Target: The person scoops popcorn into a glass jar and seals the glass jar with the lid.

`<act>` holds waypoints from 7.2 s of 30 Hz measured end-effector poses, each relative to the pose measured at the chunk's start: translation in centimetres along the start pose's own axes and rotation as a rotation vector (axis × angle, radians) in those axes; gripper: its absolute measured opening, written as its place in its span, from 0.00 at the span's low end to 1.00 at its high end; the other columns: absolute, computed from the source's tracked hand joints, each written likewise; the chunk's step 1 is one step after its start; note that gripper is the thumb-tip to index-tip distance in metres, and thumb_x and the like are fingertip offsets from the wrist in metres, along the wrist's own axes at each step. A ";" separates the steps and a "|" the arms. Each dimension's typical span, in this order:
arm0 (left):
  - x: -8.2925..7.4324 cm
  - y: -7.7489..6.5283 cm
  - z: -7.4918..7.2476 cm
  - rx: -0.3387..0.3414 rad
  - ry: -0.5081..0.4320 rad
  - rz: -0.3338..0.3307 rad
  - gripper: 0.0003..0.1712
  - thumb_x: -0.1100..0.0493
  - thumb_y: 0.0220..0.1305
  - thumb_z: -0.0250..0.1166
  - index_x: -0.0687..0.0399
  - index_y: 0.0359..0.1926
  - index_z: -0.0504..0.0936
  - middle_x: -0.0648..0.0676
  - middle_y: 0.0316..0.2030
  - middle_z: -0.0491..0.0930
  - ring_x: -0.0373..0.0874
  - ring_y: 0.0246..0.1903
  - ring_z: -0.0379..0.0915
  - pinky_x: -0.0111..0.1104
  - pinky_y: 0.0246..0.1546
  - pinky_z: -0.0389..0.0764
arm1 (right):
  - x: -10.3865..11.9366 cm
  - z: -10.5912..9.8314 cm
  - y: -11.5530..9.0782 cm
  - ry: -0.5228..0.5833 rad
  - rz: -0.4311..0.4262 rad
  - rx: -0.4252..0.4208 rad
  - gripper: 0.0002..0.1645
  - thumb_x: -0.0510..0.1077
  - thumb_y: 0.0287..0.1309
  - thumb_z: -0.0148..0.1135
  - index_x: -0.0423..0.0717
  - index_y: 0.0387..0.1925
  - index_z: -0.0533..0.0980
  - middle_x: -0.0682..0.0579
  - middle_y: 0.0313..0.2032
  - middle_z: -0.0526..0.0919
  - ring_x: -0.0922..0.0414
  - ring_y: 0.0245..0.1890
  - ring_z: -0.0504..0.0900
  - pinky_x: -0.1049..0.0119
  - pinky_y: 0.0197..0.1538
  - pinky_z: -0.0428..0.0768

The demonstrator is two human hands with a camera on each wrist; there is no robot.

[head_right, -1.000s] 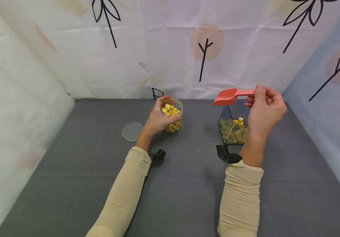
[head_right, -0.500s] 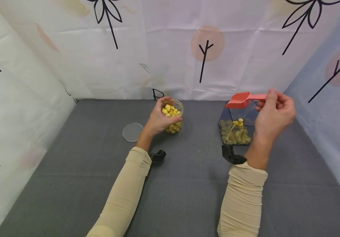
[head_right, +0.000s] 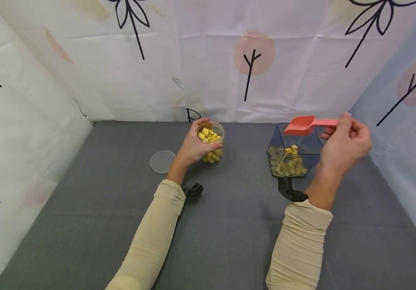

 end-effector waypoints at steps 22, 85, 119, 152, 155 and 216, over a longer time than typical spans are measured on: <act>-0.2 -0.1 0.0 -0.007 -0.001 0.041 0.56 0.55 0.53 0.81 0.48 0.76 0.57 0.57 0.70 0.68 0.50 0.69 0.65 0.49 0.70 0.70 | -4.7 1.7 0.4 -0.650 0.224 0.327 0.07 0.54 0.67 0.64 0.58 0.42 0.80 0.69 0.29 0.80 0.73 0.24 0.80 0.83 0.31 0.78; -5.9 -3.9 -8.3 -0.143 0.350 0.030 0.57 0.38 0.60 0.73 0.35 0.81 0.49 0.47 0.76 0.59 0.45 0.76 0.55 0.43 0.76 0.61 | -10.8 14.4 -11.5 -0.755 -0.142 1.020 0.32 0.60 0.70 0.61 0.44 0.64 0.73 0.42 0.55 0.81 0.46 0.58 0.80 0.49 0.60 0.78; 1.8 -7.7 -13.2 -0.105 0.343 -0.200 0.62 0.47 0.53 0.80 0.38 0.81 0.50 0.52 0.78 0.55 0.53 0.79 0.50 0.55 0.73 0.64 | -18.8 16.1 -15.4 -0.647 0.076 1.264 0.56 0.55 0.59 0.74 0.46 0.77 0.50 0.45 0.77 0.60 0.43 0.74 0.66 0.43 0.71 0.68; 5.2 -8.2 -12.6 0.088 0.547 -0.352 0.63 0.50 0.52 0.81 0.43 0.81 0.51 0.55 0.71 0.65 0.57 0.75 0.50 0.56 0.69 0.67 | -19.2 16.0 -15.8 -0.664 0.100 1.283 0.57 0.55 0.62 0.72 0.47 0.78 0.47 0.45 0.77 0.60 0.44 0.73 0.66 0.45 0.71 0.68; 4.9 -8.1 -12.7 0.065 0.497 -0.345 0.63 0.52 0.53 0.80 0.42 0.81 0.50 0.57 0.72 0.63 0.58 0.73 0.56 0.57 0.68 0.68 | -19.1 16.0 -15.9 -0.658 0.108 1.285 0.57 0.55 0.62 0.72 0.48 0.78 0.46 0.45 0.77 0.59 0.44 0.74 0.66 0.45 0.72 0.67; -2.7 -6.0 -7.6 -0.181 0.413 0.023 0.62 0.52 0.59 0.76 0.37 0.82 0.44 0.54 0.76 0.63 0.54 0.75 0.62 0.46 0.73 0.68 | -19.0 16.0 -16.0 -0.625 0.083 1.263 0.57 0.52 0.62 0.73 0.45 0.78 0.46 0.43 0.76 0.61 0.44 0.72 0.67 0.45 0.73 0.67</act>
Point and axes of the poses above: each hand's wrist, its own y-axis towards the middle knuckle, its own z-axis out of the palm, x = y × z, the point moved 9 cm from there along y, towards the middle knuckle
